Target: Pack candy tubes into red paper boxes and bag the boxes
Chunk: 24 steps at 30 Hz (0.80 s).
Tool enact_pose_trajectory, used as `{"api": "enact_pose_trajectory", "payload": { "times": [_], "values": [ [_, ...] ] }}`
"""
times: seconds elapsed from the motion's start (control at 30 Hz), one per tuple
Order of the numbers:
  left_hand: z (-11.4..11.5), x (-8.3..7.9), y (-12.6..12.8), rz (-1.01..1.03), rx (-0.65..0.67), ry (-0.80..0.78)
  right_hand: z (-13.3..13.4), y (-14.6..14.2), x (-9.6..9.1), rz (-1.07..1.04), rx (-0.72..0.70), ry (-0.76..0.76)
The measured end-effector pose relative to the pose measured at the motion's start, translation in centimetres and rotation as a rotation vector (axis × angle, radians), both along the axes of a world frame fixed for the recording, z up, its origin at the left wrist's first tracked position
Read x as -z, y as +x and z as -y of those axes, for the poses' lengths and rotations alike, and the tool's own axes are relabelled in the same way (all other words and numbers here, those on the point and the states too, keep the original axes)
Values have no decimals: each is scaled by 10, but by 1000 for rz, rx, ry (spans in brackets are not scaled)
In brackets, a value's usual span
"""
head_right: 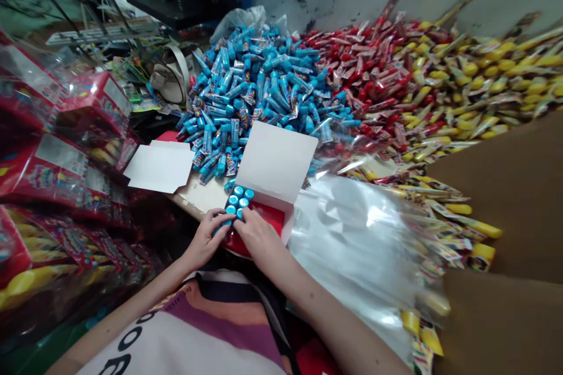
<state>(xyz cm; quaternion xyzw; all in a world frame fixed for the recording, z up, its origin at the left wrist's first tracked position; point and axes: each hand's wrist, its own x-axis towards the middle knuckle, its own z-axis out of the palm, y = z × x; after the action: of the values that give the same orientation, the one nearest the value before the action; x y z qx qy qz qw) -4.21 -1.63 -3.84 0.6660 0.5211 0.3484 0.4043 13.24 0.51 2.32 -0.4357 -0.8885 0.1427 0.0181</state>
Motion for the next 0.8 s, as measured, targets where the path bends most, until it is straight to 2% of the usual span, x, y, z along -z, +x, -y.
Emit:
{"api": "enact_pose_trajectory", "payload": {
  "times": [0.17,0.3,0.4,0.47,0.6,0.7,0.8],
  "values": [
    [5,-1,2,9,-1,-21,8,-9,15,146,100,81],
    [-8,-6,-6,115,-50,-93,9,-8,35,87,112,177],
    [-48,-8,-15,42,-176,-55,13,3,48,-16,99,262],
    [-87,-6,-16,-182,-266,-39,17,10,54,-90,79,310],
    [-158,5,1,-344,-340,-96,26,11,65,-272,99,368],
    [-182,11,23,-450,-407,-143,31,2,72,-387,159,331],
    [-187,13,39,-519,-474,-183,36,-8,73,-480,221,256]
  ]
}}
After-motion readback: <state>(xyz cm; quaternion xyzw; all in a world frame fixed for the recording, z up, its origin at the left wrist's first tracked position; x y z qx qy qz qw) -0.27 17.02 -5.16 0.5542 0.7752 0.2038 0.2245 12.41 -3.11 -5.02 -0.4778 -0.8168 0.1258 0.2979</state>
